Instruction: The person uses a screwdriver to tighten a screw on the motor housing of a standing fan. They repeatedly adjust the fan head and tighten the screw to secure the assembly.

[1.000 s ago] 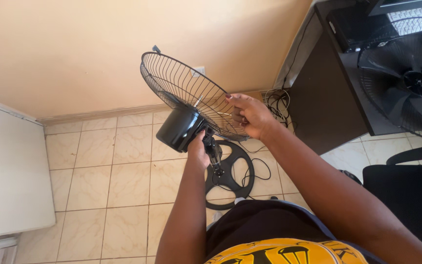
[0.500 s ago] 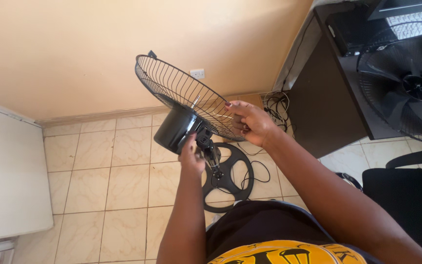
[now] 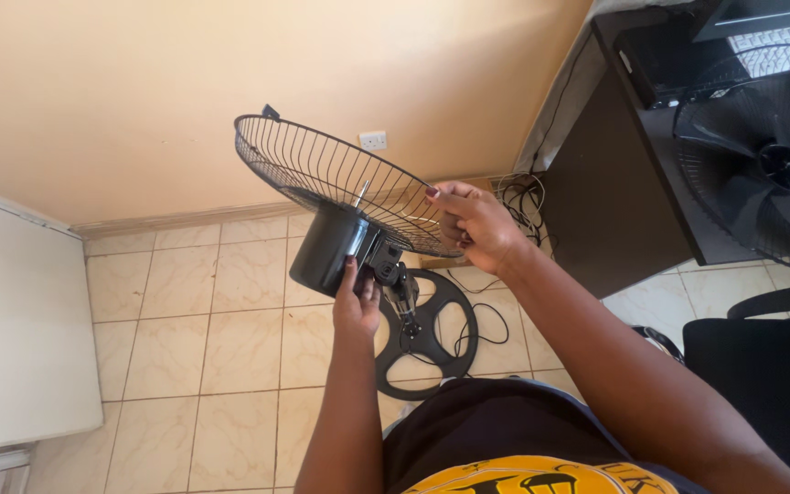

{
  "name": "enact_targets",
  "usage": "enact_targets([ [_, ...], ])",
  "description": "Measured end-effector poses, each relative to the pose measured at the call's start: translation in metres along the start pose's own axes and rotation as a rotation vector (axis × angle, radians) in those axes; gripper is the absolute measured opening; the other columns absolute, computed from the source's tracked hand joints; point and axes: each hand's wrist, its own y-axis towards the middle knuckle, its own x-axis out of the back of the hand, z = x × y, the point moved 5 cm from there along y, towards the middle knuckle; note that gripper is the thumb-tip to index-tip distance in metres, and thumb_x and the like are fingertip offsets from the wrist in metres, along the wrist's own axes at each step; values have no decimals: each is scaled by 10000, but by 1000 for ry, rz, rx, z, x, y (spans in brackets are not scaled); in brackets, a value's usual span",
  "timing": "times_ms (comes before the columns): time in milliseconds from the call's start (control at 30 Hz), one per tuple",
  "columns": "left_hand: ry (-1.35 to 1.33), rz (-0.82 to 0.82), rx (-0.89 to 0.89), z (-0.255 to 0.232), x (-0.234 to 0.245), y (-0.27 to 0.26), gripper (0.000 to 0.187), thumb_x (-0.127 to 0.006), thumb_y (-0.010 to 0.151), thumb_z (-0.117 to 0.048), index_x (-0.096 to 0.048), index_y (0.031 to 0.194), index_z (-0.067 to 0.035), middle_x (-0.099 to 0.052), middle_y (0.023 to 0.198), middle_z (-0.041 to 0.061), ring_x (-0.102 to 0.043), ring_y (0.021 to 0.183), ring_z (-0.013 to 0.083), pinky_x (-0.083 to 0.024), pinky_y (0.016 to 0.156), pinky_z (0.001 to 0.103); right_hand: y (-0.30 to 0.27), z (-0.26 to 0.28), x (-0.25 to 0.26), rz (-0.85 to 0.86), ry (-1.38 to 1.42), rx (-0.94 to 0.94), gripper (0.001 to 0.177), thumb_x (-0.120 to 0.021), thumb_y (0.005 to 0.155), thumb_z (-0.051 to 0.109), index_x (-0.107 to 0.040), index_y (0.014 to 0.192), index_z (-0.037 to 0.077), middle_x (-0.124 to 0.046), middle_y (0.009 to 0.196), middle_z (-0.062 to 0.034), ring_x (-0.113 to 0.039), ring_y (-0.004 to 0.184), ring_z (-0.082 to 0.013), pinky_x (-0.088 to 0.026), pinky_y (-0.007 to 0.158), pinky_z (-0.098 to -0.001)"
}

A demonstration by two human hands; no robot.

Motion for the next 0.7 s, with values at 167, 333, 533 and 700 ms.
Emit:
enact_targets([
  [167, -54, 64, -8, -1, 12, -18, 513, -856, 779, -248, -679, 1246, -132, -628, 1282, 58, -600, 1237, 243, -385, 1111, 437, 3, -2, 2, 46, 37, 18, 97, -678, 953, 176, -602, 926, 121, -303, 550, 88, -249, 446, -54, -195, 420, -260],
  [333, -2, 69, -19, -18, -3, -54, 675, -823, 752, -392, -575, 1351, -207, -522, 1413, 71, -553, 1288, 283, -330, 1114, 457, 8, -6, 11, 1, 15, -10, 129, -674, 978, 202, -593, 912, 127, -295, 548, 85, -248, 447, -60, -207, 426, -267],
  [533, -105, 21, 50, -42, 5, -66, 1106, -735, 731, -712, -263, 1555, -143, -402, 1544, 217, -468, 1367, 404, -295, 1127, 561, 8, -8, 16, 24, 18, 4, 126, -662, 988, 200, -595, 908, 129, -298, 551, 81, -250, 445, -61, -210, 427, -268],
  [700, -188, -33, 46, -56, 15, -51, 1252, -814, 781, -755, -280, 1594, 34, -406, 1555, 244, -474, 1392, 391, -352, 1145, 572, 2, -9, 17, 59, 13, -6, 124, -646, 994, 214, -599, 914, 133, -293, 544, 77, -252, 443, -63, -205, 423, -268],
])
